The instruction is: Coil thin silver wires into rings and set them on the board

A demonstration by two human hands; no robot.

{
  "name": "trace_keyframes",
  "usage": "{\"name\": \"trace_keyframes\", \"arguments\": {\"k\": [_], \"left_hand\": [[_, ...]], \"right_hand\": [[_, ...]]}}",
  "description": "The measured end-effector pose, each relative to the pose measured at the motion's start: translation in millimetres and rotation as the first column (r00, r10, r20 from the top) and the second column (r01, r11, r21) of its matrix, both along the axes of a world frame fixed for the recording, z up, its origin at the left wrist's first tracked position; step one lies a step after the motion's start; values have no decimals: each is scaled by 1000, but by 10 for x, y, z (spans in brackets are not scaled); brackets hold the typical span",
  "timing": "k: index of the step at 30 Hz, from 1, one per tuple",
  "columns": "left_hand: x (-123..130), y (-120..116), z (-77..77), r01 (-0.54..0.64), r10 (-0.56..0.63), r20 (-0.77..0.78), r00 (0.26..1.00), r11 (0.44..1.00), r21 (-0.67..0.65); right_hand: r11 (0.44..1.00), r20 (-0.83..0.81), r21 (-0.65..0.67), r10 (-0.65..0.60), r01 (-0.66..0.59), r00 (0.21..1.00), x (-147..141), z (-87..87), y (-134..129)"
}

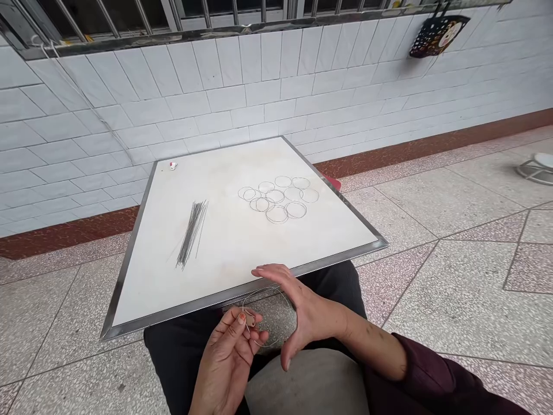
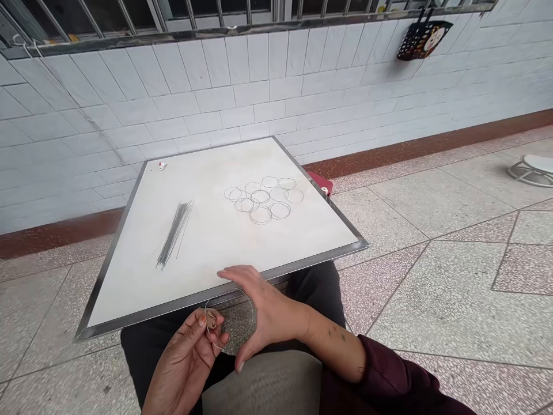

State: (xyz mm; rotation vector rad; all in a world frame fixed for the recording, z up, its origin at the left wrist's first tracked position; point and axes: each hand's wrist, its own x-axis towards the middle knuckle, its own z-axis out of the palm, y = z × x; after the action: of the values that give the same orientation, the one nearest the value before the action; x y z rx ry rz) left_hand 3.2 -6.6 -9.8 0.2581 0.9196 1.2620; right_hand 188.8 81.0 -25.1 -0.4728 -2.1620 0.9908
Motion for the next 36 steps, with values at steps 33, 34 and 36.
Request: {"name": "trace_keyframes", "arguments": {"k": [33, 34, 36], "left_hand": [[-32, -13, 112, 196, -193, -193, 962, 981, -2], [-27, -14, 117, 200, -198, -189, 962, 980, -5], [-21, -13, 122, 201, -200, -183, 963, 979, -12]], "right_hand": [[1000, -57, 8, -17, 18, 998, -83, 141, 39], [1000, -57, 20, -20, 21, 998, -91, 136, 38], [999, -60, 47, -15, 18, 998, -96, 127, 43]]}}
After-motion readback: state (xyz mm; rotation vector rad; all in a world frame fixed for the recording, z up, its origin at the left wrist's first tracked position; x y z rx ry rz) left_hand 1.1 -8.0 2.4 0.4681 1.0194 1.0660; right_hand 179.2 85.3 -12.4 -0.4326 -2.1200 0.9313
